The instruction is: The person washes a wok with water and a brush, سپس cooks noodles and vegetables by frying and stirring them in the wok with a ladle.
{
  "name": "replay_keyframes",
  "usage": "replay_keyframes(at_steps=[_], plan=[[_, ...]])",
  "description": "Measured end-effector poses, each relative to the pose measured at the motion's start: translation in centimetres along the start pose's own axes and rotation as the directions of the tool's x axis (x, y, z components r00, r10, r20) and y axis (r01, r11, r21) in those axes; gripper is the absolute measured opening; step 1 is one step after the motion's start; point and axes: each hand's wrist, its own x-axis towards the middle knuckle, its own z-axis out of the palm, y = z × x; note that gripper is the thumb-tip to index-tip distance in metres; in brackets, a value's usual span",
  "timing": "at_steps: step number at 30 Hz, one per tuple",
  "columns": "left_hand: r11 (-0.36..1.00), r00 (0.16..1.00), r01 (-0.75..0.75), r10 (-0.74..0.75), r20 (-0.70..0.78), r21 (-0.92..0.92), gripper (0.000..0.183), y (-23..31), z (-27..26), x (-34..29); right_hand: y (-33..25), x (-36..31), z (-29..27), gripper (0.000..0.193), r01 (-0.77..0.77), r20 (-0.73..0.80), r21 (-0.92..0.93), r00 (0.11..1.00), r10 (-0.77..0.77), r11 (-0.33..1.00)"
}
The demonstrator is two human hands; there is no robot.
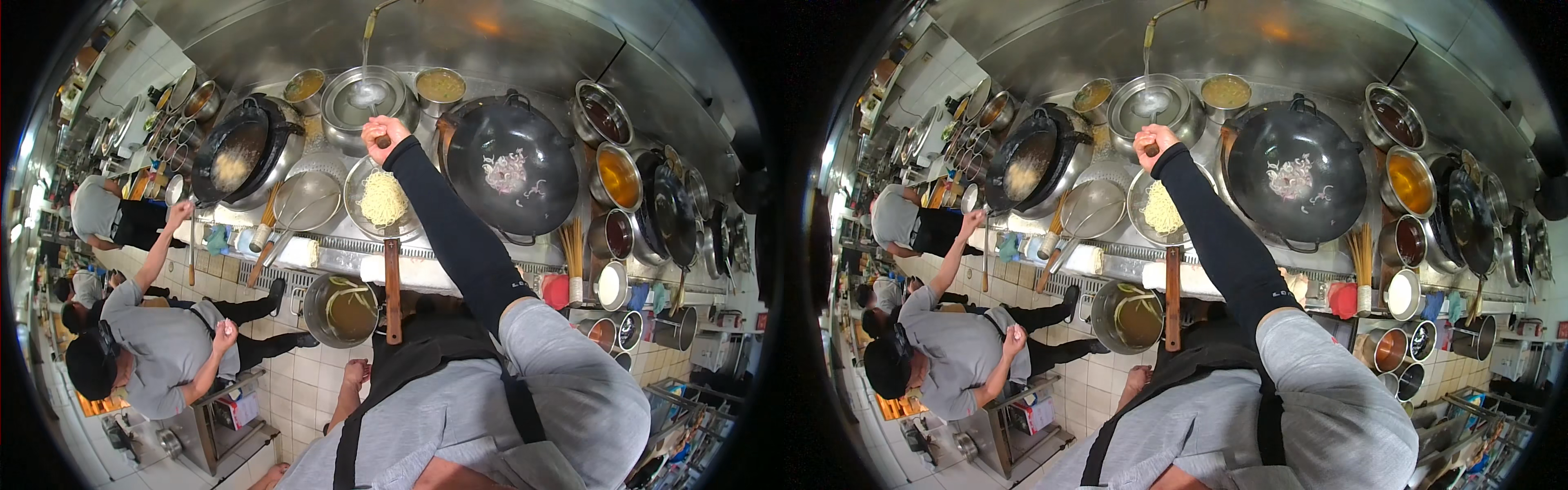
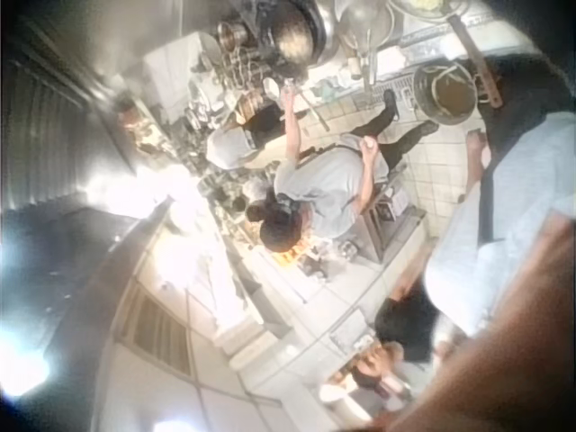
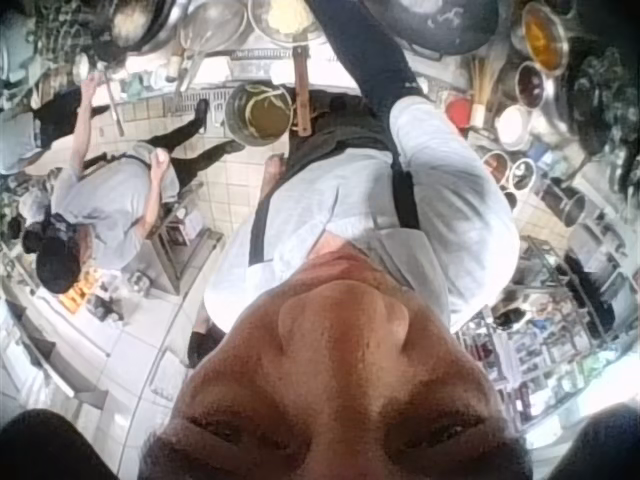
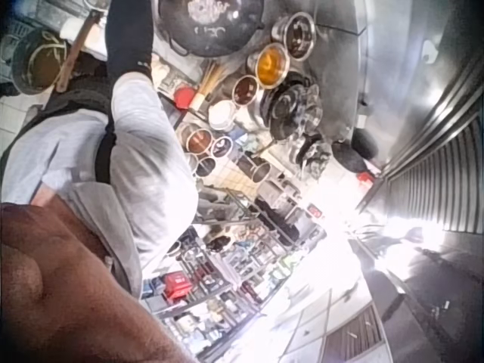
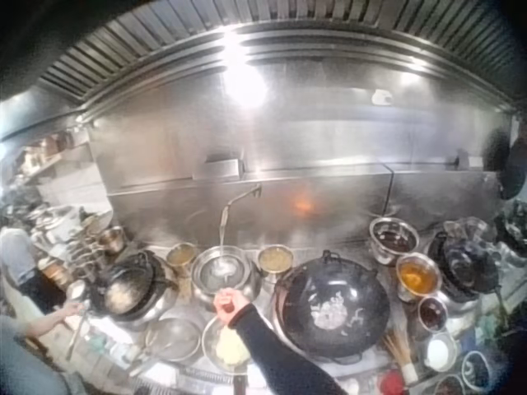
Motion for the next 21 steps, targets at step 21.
replay_keyframes(at_steps=[21], plan=[[0.989,0.988,0.148,-0.148,-0.034,0.015,0.026,-0.8,0.3,-2.4,-1.9,0.4,-3.4,0.02,-0.021,0.032,0.026,0.999,0.02,0.999]])
